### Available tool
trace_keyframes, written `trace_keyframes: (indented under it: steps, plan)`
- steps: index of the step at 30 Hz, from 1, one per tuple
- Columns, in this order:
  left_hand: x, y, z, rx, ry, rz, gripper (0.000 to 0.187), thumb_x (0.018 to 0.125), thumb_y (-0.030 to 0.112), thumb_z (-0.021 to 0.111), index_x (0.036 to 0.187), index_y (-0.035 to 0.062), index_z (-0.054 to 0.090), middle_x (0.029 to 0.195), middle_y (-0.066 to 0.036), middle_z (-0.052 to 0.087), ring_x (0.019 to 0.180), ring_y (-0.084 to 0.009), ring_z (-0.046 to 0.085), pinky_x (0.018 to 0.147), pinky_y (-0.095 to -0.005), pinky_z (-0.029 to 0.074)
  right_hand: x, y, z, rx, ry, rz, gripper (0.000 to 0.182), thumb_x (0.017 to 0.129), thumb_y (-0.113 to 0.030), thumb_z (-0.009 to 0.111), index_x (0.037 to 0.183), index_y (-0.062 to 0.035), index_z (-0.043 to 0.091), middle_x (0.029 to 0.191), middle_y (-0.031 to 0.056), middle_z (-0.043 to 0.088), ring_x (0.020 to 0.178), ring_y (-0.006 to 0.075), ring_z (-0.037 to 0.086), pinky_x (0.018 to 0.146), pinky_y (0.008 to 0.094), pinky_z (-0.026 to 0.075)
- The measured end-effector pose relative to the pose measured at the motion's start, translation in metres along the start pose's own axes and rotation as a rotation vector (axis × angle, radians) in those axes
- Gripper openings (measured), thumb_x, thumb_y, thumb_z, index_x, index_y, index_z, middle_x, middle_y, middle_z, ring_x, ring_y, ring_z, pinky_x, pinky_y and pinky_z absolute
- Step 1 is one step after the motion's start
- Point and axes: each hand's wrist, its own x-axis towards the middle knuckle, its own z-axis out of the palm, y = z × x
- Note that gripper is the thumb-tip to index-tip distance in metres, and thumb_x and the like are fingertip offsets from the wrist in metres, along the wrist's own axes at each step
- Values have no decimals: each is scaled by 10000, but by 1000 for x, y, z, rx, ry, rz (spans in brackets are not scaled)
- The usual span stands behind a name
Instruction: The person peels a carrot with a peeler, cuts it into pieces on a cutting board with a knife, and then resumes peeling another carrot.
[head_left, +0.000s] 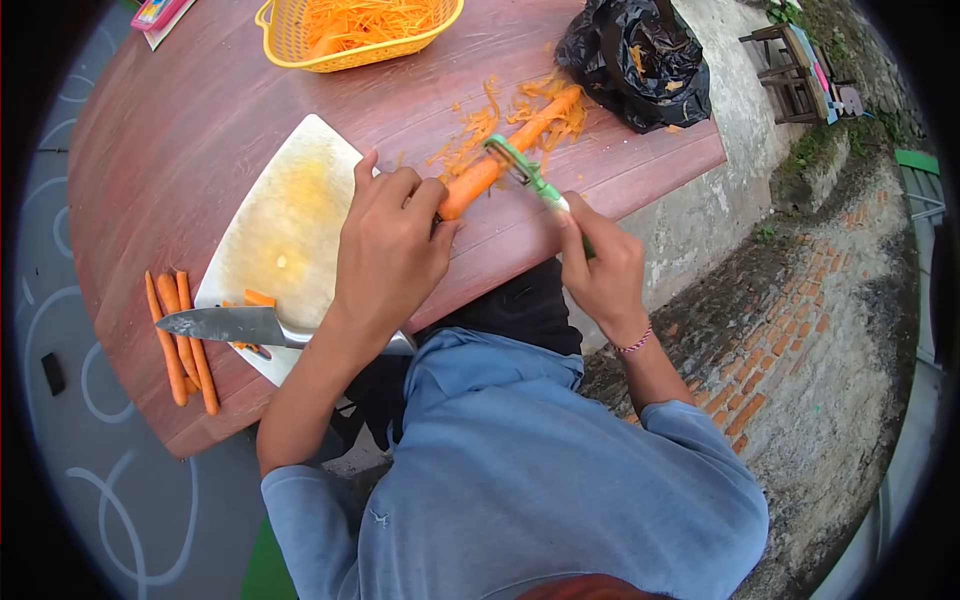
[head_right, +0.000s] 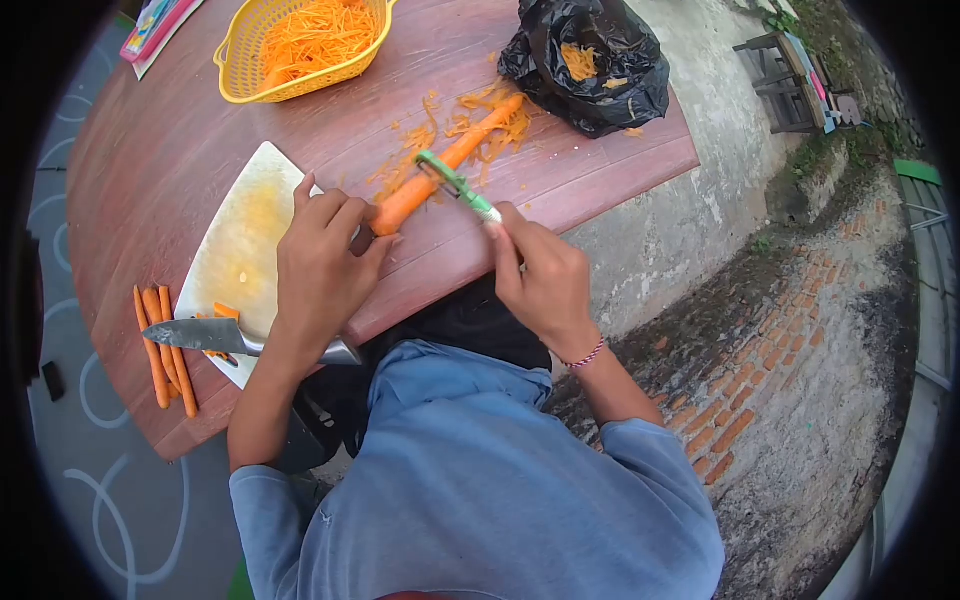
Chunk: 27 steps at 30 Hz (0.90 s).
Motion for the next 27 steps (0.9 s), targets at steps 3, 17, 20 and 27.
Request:
trace_keyframes:
  steps: [3, 17, 20, 27]
  plan:
    - [0, 2, 4, -4, 3, 27, 324, 718, 68, 853, 980, 27, 666, 885, -118, 588, 891, -323, 629, 1131, -564, 420, 15, 11, -11, -32, 46, 72, 188, 984, -113, 690, 1137, -9, 725, 753, 177, 676, 631, 347, 673, 556, 415, 499]
    - [5, 7, 2, 78, 44, 59, 287, 768, 126, 834, 978, 89, 641, 873, -73, 658, 879, -282, 657, 1117, -603, 353, -7, -12, 1, 129, -68, -64, 178, 991, -118, 686, 1124, -7, 725, 771, 187, 680, 623, 354, 664, 555, 404, 499]
    - [2, 4, 3, -9, -3, -21, 323, 749, 110, 854, 934, 76, 591, 818, -77, 646, 834, -297, 657, 1122, -590, 367, -8, 2, 7, 104, 20, -50, 187, 985, -123, 696, 1128, -6, 722, 749, 179, 667, 613, 347, 659, 551, 405, 495]
    - [4, 6, 4, -53, 26, -54, 445, 701, 120, 922, 945, 54, 557, 807, -79, 621, 777, -322, 659, 1109, -587, 435, -10, -8, -1, 98, -115, -130, 190, 1006, -126, 665, 1134, 5, 716, 721, 177, 652, 578, 342, 636, 526, 407, 473]
